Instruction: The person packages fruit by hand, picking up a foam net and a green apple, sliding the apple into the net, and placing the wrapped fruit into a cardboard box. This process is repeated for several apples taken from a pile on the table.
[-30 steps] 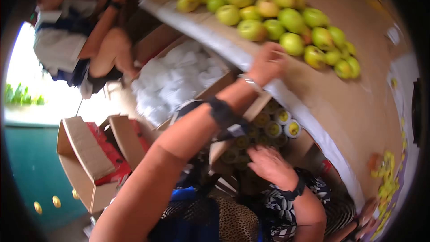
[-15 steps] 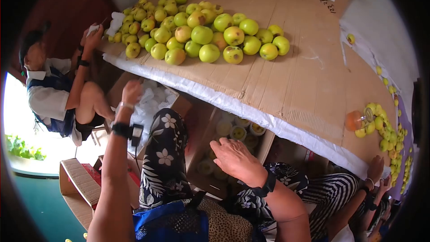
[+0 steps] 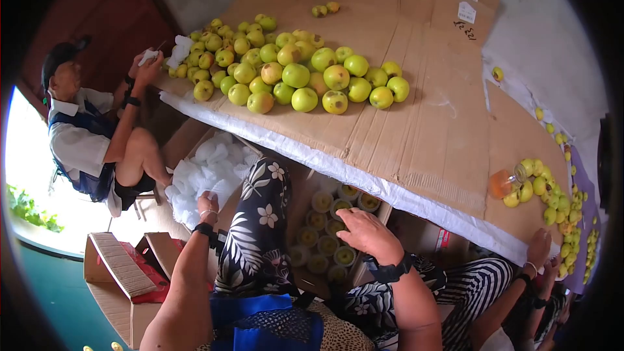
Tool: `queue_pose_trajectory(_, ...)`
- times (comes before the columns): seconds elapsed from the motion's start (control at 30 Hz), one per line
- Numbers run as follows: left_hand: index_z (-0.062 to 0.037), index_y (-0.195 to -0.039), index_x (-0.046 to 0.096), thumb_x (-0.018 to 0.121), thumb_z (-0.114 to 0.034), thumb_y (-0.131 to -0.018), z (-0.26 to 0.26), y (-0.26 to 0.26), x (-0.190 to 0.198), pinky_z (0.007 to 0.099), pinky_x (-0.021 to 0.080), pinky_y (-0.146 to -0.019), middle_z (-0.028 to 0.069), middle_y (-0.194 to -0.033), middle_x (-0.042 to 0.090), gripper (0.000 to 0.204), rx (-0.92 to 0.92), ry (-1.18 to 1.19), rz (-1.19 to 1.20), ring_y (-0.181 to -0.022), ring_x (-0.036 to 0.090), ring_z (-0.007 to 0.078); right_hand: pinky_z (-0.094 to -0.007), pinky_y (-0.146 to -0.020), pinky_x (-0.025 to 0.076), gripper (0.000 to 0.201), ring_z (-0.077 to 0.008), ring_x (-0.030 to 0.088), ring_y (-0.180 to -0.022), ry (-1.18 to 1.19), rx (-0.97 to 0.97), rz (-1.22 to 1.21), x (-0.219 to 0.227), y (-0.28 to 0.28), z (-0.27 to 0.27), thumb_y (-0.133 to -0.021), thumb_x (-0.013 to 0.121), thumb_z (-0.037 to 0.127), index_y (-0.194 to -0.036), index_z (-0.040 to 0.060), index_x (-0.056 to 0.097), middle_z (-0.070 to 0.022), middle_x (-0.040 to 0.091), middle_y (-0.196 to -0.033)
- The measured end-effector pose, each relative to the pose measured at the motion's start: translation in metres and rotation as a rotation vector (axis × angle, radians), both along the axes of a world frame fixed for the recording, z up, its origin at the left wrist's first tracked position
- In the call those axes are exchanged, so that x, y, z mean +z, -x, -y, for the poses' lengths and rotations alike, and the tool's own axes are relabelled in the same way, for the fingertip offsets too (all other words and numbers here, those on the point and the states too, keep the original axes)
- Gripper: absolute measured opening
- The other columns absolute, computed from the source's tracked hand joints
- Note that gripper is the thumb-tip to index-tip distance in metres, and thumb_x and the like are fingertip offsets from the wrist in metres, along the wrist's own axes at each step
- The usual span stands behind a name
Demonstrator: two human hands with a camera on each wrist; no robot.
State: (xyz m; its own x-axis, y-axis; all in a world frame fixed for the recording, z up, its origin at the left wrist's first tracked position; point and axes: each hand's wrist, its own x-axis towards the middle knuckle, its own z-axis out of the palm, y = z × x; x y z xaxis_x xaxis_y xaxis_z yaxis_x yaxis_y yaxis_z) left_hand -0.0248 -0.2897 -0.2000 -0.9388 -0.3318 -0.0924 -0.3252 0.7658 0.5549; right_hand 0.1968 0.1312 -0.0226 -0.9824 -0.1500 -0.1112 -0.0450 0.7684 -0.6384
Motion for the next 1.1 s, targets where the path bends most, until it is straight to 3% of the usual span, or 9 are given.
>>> queue_pose_trajectory(0.1,0.0069,-0.109,0.054,0.06,-0.027,-0.076,0.03,0.014,-0.008,0.0352,0.044,-0.085,0.0239,-0.104,0.059,0.048,-0.022,0.026,-0.158,-0.097,0.057,0.0333,-0.0399,-0.085,0.042,0.044,-0.0354,0.052,-0.1,0.004,-0.052,0.047,-0.018,-0.006,-0.01,-0.076,0.062,0.02,-0.112,-0.0005,0.049,-0.0214,0.056,-0.104)
queue_pose_trajectory(0.13,0.0078,-0.109,0.054,0.059,-0.028,-0.076,0.008,-0.004,0.04,0.0339,0.043,-0.084,0.0236,-0.105,0.058,0.049,0.039,-0.038,-0.122,-0.096,0.058,0.0302,-0.0387,-0.087,0.042,0.045,-0.035,0.052,-0.101,0.002,-0.066,0.068,-0.027,-0.006,-0.015,-0.076,0.062,0.022,-0.113,0.0006,0.049,-0.0211,0.056,-0.106)
queue_pose_trajectory(0.27,0.0067,-0.11,0.053,0.062,-0.029,-0.076,0.048,0.009,0.024,0.0308,0.043,-0.079,0.015,-0.096,0.06,0.05,0.03,-0.347,-0.258,-0.091,0.056,0.022,-0.0368,-0.082,0.046,0.045,-0.0312,0.057,-0.095,0.096,-0.14,0.136,-0.055,-0.012,-0.025,-0.077,0.062,0.025,-0.114,0.0017,0.05,-0.0198,0.058,-0.106)
queue_pose_trajectory(0.4,0.0007,-0.097,0.055,0.059,-0.019,-0.079,-0.056,-0.065,0.173,0.0248,0.043,-0.07,0.0033,-0.085,0.056,0.027,-0.23,-0.89,-0.198,-0.08,0.053,0.0128,-0.0261,-0.073,0.048,0.038,-0.0131,0.059,-0.083,0.416,-0.187,0.157,-0.064,-0.017,-0.02,-0.079,0.063,0.014,-0.112,-0.0014,0.051,-0.0097,0.061,-0.097)
queue_pose_trajectory(0.43,-0.0037,-0.092,0.052,0.057,-0.012,-0.081,-0.069,-0.076,0.197,0.0223,0.041,-0.067,0.0015,-0.084,0.055,0.014,-0.515,-0.893,-0.082,-0.079,0.051,0.0097,-0.0295,-0.072,0.049,0.038,-0.0182,0.061,-0.084,0.538,-0.24,0.122,-0.064,-0.018,-0.018,-0.077,0.065,0.015,-0.108,-0.0027,0.054,-0.0127,0.063,-0.095)
queue_pose_trajectory(0.57,-0.0088,-0.108,0.049,0.053,-0.008,-0.085,-0.136,-0.122,0.248,0.0197,0.042,-0.064,-0.0001,-0.083,0.056,0.023,-0.653,-1.175,0.055,-0.074,0.053,0.006,-0.0229,-0.071,0.046,0.024,-0.0078,0.057,-0.08,0.739,-0.322,-0.076,-0.044,-0.019,-0.011,-0.083,0.059,0.011,-0.104,0.0,0.056,-0.0017,0.06,-0.091)
queue_pose_trajectory(0.77,-0.0028,-0.09,0.058,0.05,-0.013,-0.089,-0.176,-0.14,0.233,0.0188,0.043,-0.062,-0.0005,-0.079,0.058,0.013,-0.749,-1.329,0.2,-0.07,0.053,0.0045,-0.0247,-0.085,0.041,0.017,-0.0107,0.052,-0.097,1.207,-0.367,-0.457,0.028,-0.044,0.065,-0.083,0.058,0.001,-0.1,0.0019,0.057,-0.0055,0.054,-0.109)
queue_pose_trajectory(0.97,-0.0026,-0.09,0.057,0.046,-0.015,-0.091,-0.189,-0.146,0.232,0.0182,0.041,-0.056,-0.0007,-0.074,0.057,0.016,-0.834,-1.237,0.084,-0.062,0.051,0.0038,-0.0282,-0.085,0.042,0.028,-0.0164,0.051,-0.101,0.987,-0.445,-0.538,0.032,-0.039,0.11,-0.075,0.067,0.007,-0.1,0.0015,0.057,-0.0097,0.051,-0.113)
queue_pose_trajectory(1.1,-0.0029,-0.098,0.056,0.046,-0.015,-0.091,-0.174,-0.146,0.222,0.0175,0.042,-0.056,-0.0008,-0.074,0.057,0.017,-0.766,-1.376,0.349,-0.062,0.052,0.0033,-0.0274,-0.076,0.046,0.031,-0.0174,0.058,-0.091,0.676,-0.442,-0.511,0.026,-0.032,0.125,-0.072,0.069,0.01,-0.099,0.0006,0.057,-0.0114,0.058,-0.102)
